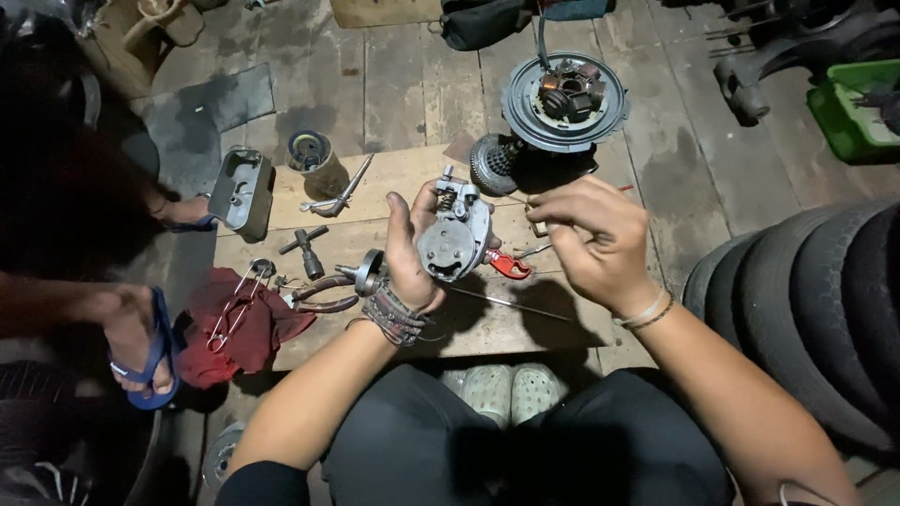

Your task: Cleaning and inspecting a motorcycle carburetor component using a thin wire pick and a brush to clear debris.

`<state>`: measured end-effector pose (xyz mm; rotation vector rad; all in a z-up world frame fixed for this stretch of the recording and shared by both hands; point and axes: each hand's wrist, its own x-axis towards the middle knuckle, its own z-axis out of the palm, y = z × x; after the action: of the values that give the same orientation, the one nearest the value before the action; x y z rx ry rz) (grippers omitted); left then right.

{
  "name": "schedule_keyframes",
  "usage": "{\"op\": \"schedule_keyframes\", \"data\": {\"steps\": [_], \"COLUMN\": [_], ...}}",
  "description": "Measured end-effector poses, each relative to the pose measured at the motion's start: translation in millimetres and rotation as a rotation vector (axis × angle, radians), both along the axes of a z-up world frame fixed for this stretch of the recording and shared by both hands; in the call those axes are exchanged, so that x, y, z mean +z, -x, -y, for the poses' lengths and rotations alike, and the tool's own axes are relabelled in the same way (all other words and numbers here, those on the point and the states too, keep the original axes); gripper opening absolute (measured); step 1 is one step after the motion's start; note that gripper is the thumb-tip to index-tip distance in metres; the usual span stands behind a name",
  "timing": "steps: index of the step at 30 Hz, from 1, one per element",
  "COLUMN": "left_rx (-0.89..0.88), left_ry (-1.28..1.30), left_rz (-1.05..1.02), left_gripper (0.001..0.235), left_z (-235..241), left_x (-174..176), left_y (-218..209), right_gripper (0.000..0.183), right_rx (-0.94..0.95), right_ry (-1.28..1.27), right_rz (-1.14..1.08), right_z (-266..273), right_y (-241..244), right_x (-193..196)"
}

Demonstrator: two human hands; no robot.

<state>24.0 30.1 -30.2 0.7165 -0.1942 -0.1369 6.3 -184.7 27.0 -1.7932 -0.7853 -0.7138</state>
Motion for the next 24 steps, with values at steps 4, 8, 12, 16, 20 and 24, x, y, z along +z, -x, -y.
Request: {"op": "schedule_keyframes", "data": {"steps": [4,8,12,16,20,24], "left_rx": [0.008,0.007,0.002,-0.017,-0.016,-0.022], "left_ry": [-0.013,-0.005,-0.028,-0.019,-0.054,-0.095], "left_rz": [0.002,0.032,0.067,0.056,0.080,0.036], "left_gripper": [0.081,0.079,0.079,0.078,0.076,0.077], "left_z": [-0.5,-2.5,-5.2,-2.0,1.9,1.5], "left_x": [3.2,1.7,3.8,-6.7,-15.2,-7.7], "left_y": [0.9,-1.9,-0.5,-2.2,-5.7,-2.6], "right_gripper": [0.015,0.014,0.014,0.015,0.014,0.014], "right_rx": [-0.012,0.093,0.250,0.208,0.238,0.218], "right_ry": [-0.067,-0.090,-0.268,-0.235,-0.341,-0.374], "right_rz": [-0.021,-0.103,-0.328,-0.371,-0.572,-0.630], "right_z": [2.5,-8.2,0.3,2.7,7.6,5.5], "right_y": [12.3,14.3,3.0,1.3,-5.1,-5.0], "right_x": [7.4,10.4,-7.3,-1.6,-12.9,-10.1]}}
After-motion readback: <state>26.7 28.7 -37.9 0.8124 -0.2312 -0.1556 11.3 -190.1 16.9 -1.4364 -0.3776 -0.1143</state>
